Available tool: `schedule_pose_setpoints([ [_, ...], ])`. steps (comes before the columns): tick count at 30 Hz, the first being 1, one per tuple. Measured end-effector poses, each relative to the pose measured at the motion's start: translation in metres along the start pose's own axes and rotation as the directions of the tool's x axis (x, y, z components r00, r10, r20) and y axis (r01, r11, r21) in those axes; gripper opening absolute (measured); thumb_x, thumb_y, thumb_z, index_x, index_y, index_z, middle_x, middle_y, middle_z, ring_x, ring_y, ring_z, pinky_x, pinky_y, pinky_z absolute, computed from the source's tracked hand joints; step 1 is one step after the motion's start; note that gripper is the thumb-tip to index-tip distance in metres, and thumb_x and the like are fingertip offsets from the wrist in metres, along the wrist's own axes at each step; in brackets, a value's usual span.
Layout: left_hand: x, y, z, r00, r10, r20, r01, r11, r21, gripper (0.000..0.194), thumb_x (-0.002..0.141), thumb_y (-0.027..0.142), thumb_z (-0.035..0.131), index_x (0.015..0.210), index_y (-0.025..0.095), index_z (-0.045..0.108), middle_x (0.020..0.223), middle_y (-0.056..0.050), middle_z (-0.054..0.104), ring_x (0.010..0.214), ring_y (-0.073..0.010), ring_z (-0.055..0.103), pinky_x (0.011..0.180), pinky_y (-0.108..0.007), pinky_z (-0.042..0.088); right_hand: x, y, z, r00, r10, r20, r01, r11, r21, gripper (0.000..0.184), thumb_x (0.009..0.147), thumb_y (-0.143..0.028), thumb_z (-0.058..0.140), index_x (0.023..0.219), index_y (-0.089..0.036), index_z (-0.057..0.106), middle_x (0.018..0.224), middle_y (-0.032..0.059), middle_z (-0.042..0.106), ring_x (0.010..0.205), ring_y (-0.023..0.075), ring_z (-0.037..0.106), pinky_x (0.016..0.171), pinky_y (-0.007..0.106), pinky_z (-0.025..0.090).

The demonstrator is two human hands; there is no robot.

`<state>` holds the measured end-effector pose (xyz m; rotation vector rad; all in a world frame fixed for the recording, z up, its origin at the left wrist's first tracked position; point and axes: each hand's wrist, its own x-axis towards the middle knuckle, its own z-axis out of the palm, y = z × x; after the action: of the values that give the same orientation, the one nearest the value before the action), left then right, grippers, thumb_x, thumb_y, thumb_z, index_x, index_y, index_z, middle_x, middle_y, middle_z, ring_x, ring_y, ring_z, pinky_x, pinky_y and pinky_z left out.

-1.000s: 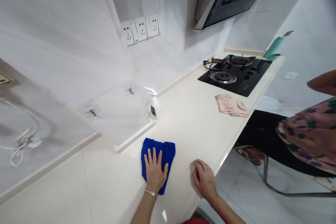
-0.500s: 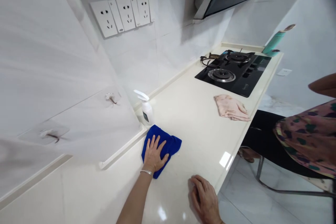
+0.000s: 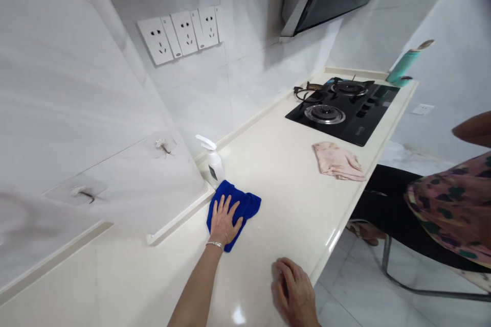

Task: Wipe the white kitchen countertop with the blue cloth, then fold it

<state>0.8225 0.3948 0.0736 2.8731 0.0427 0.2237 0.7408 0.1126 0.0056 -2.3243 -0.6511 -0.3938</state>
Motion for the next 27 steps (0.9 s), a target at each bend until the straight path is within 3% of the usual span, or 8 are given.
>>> schedule_pose_setpoints([
  [5, -0.067, 0.003, -0.015, 0.99, -0.134, -0.03, 0.136, 0.99, 0.045, 0.053, 0.098, 0.04, 0.051, 0.15, 0.03, 0.045, 0.165, -0.006, 0.028, 0.155, -0.031, 0.016, 0.126, -0.062, 0.021, 0.002, -0.001, -0.003, 1.0, -0.021, -0.017, 0.021, 0.999, -0.025, 0.031, 0.095, -0.027, 0.046, 0.124, -0.024, 0.055, 0.12, 0.0132, 0.064, 0.106, 0.0306, 0.062, 0.088, 0.05, 0.053],
  [9, -0.149, -0.015, -0.03, 0.953, -0.279, -0.119, 0.293, 0.948, 0.125, 0.052, 0.099, 0.04, 0.047, 0.15, 0.03, 0.045, 0.164, -0.006, 0.028, 0.154, -0.0319, 0.021, 0.123, -0.063, 0.028, 0.001, 0.002, -0.004, 0.999, -0.051, 0.003, 0.051, 0.998, -0.049, 0.03, 0.096, -0.029, 0.044, 0.123, -0.023, 0.056, 0.118, 0.0137, 0.064, 0.106, 0.0309, 0.061, 0.086, 0.049, 0.052],
  [14, -0.263, -0.053, -0.048, 0.844, -0.458, -0.278, 0.526, 0.808, 0.267, 0.051, 0.1, 0.042, 0.044, 0.149, 0.026, 0.048, 0.161, -0.009, 0.035, 0.151, -0.0345, 0.027, 0.12, -0.063, 0.031, -0.001, 0.005, -0.004, 0.998, -0.058, 0.01, 0.058, 0.997, -0.057, 0.03, 0.096, -0.031, 0.042, 0.12, -0.022, 0.057, 0.116, 0.0141, 0.064, 0.102, 0.0315, 0.06, 0.086, 0.05, 0.051],
  [17, -0.306, -0.066, -0.059, 0.764, -0.529, -0.37, 0.639, 0.704, 0.31, 0.052, 0.101, 0.043, 0.041, 0.146, 0.021, 0.051, 0.157, -0.013, 0.041, 0.149, -0.038, 0.031, 0.117, -0.064, 0.034, -0.001, 0.006, -0.004, 0.998, -0.059, 0.01, 0.059, 0.997, -0.054, 0.03, 0.095, -0.031, 0.043, 0.12, -0.022, 0.057, 0.117, 0.0144, 0.063, 0.103, 0.0318, 0.06, 0.087, 0.05, 0.05],
  [21, -0.311, -0.072, -0.068, 0.695, -0.562, -0.449, 0.71, 0.634, 0.306, 0.055, 0.101, 0.044, 0.038, 0.146, 0.015, 0.051, 0.156, -0.02, 0.04, 0.149, -0.041, 0.027, 0.117, -0.066, 0.03, 0.003, 0.0, -0.005, 0.998, -0.058, 0.008, 0.058, 0.997, -0.053, 0.028, 0.094, -0.028, 0.045, 0.118, -0.021, 0.058, 0.116, 0.0134, 0.063, 0.104, 0.0308, 0.06, 0.087, 0.049, 0.051],
  [24, -0.291, -0.086, -0.07, 0.621, -0.628, -0.47, 0.774, 0.588, 0.237, 0.058, 0.099, 0.047, 0.037, 0.146, 0.015, 0.05, 0.156, -0.022, 0.039, 0.15, -0.0431, 0.024, 0.116, -0.07, 0.028, 0.008, -0.007, -0.008, 0.999, -0.047, 0.002, 0.048, 0.998, -0.05, 0.027, 0.093, -0.024, 0.045, 0.117, -0.021, 0.058, 0.115, 0.0119, 0.063, 0.103, 0.0284, 0.06, 0.088, 0.047, 0.052],
  [27, -0.267, -0.113, -0.069, 0.556, -0.697, -0.452, 0.817, 0.559, 0.142, 0.06, 0.096, 0.05, 0.04, 0.146, 0.019, 0.05, 0.154, -0.022, 0.041, 0.149, -0.0448, 0.024, 0.112, -0.074, 0.028, 0.013, -0.012, -0.009, 0.999, -0.036, -0.012, 0.036, 0.998, -0.048, 0.03, 0.092, -0.019, 0.045, 0.119, -0.022, 0.057, 0.116, 0.0105, 0.062, 0.103, 0.026, 0.06, 0.088, 0.045, 0.053],
])
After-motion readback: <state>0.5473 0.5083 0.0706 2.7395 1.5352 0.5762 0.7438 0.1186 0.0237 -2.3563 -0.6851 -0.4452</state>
